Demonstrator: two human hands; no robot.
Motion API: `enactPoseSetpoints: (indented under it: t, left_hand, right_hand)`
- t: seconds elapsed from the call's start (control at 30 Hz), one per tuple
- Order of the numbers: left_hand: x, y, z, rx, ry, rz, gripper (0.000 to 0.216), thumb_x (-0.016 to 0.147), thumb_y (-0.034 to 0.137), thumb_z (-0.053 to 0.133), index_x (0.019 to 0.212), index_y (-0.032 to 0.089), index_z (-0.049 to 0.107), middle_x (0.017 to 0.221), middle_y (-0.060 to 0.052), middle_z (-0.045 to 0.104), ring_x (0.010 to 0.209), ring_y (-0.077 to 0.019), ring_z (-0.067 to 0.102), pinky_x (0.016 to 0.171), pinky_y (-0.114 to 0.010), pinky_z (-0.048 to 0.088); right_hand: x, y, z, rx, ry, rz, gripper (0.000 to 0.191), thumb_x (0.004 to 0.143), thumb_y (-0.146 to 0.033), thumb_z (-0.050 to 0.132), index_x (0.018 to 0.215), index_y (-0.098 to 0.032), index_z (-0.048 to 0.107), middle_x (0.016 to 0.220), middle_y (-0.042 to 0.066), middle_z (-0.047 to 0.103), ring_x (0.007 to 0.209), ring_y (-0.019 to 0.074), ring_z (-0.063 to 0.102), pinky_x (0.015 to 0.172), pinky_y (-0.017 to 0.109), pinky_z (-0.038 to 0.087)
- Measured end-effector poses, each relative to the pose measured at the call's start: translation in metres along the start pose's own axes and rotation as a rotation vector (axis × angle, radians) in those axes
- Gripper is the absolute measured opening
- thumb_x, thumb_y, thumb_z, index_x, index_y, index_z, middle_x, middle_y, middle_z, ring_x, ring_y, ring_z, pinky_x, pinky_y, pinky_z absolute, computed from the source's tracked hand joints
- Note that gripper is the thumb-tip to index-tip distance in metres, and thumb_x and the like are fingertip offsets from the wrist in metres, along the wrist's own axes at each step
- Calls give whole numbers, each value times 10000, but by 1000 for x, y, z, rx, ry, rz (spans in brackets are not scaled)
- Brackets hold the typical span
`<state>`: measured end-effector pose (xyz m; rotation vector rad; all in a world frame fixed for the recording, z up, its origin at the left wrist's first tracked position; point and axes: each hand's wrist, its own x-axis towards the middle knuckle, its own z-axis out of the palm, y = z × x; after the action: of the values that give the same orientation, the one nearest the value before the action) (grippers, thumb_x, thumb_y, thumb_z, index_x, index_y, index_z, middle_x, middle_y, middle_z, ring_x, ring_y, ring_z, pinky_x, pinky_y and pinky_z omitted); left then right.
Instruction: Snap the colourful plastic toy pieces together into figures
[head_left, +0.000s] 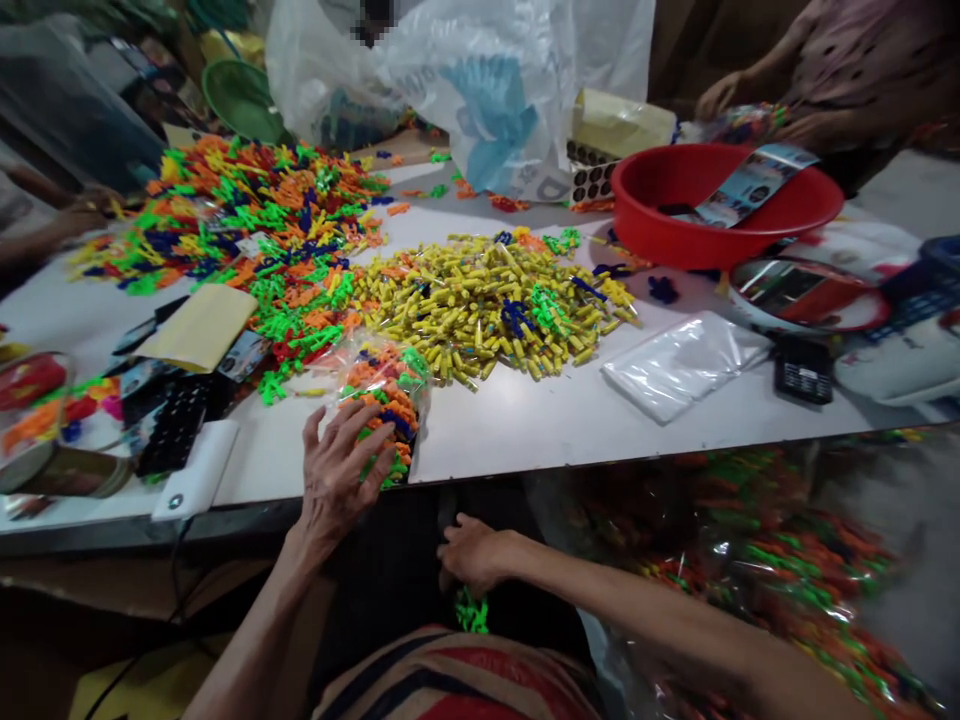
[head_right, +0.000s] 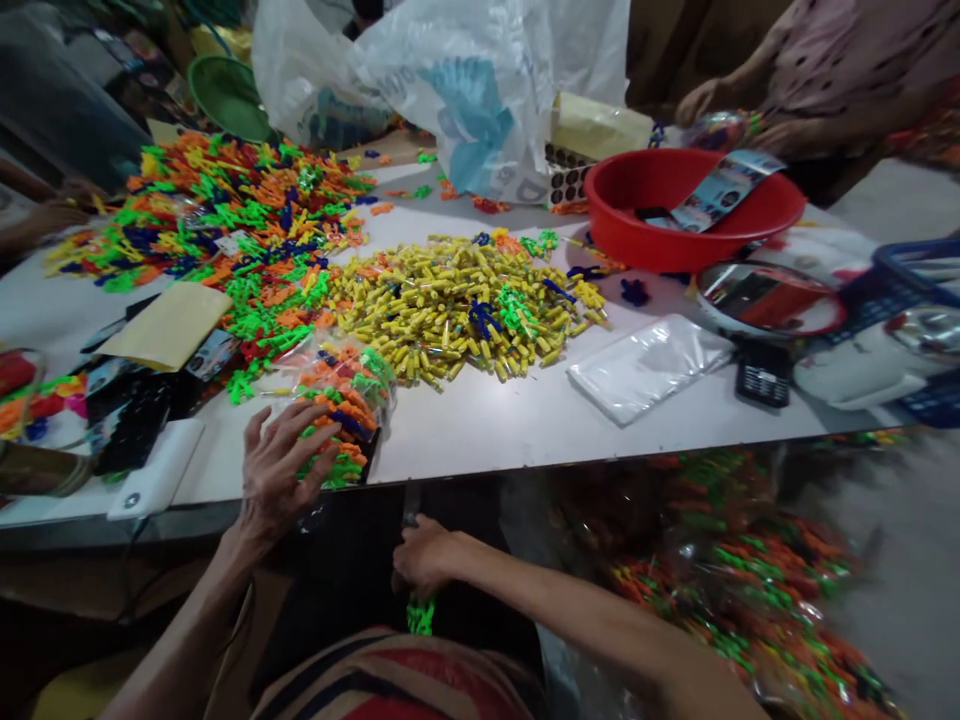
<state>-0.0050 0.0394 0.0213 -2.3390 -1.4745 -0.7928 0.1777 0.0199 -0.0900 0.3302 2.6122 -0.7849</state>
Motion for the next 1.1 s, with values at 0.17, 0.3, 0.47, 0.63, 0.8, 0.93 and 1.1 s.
enactPoseSetpoints:
  t: [0.17,0.3,0.47,0.63,0.8,0.93,1.1]
  left_hand:
    - [-3,-3,8,7,-20,12,91,749,229,627,839,216,619,1148,-83,638,1095,-253,566,995,-466,321]
    - [-8,-6,12,10,-22,9,76,742,220,615,812,209,589,1131,-92,646,1071,-238,581,959,-431,365]
    - [-7,-7,13,18,11,58,109,723,190,620,813,198,560,1117,-117,649,1047,-246,595,939,-432,388]
    - [-7,-9,12,13,-9,83,99,734,179,600,816,198,550,1124,-119,646,1063,-237,588,926,-413,413]
    - [-8,-9,15,13,-9,67,100,731,185,599,820,203,558,1131,-117,642,1069,-237,586,915,-405,429]
    - [-7,-9,16,23,-7,63,87,728,190,600,805,206,563,1107,-108,655,1048,-235,599,894,-395,445]
    - [-6,-9,13,10,-25,52,43,734,202,585,770,202,562,1102,-107,659,1051,-237,600,887,-396,453]
  right_hand:
    - [-37,10,-9,289,190,-38,332,627,-132,600,918,-275,670,878,-16,665,782,159,575,651,241,387]
    - [-64,13,-24,697,454,71,256,675,-130,496,854,-210,662,726,-37,613,628,116,522,548,199,348]
    - [-44,20,-47,920,1014,308,115,701,-174,462,598,-186,513,553,-46,446,532,109,427,505,216,326]
    - [2,29,-48,866,1267,319,22,666,-173,500,668,-193,494,705,-13,490,638,131,489,587,236,398]
    - [11,32,-44,951,1277,360,79,654,-203,562,726,-192,532,695,-30,498,630,126,491,569,224,407]
    - [4,30,-55,1035,1299,347,92,682,-255,588,711,-185,535,661,-33,504,603,124,498,550,222,396]
    - [-8,27,-63,865,1243,423,72,692,-250,593,668,-191,559,606,-30,536,580,132,510,552,226,391]
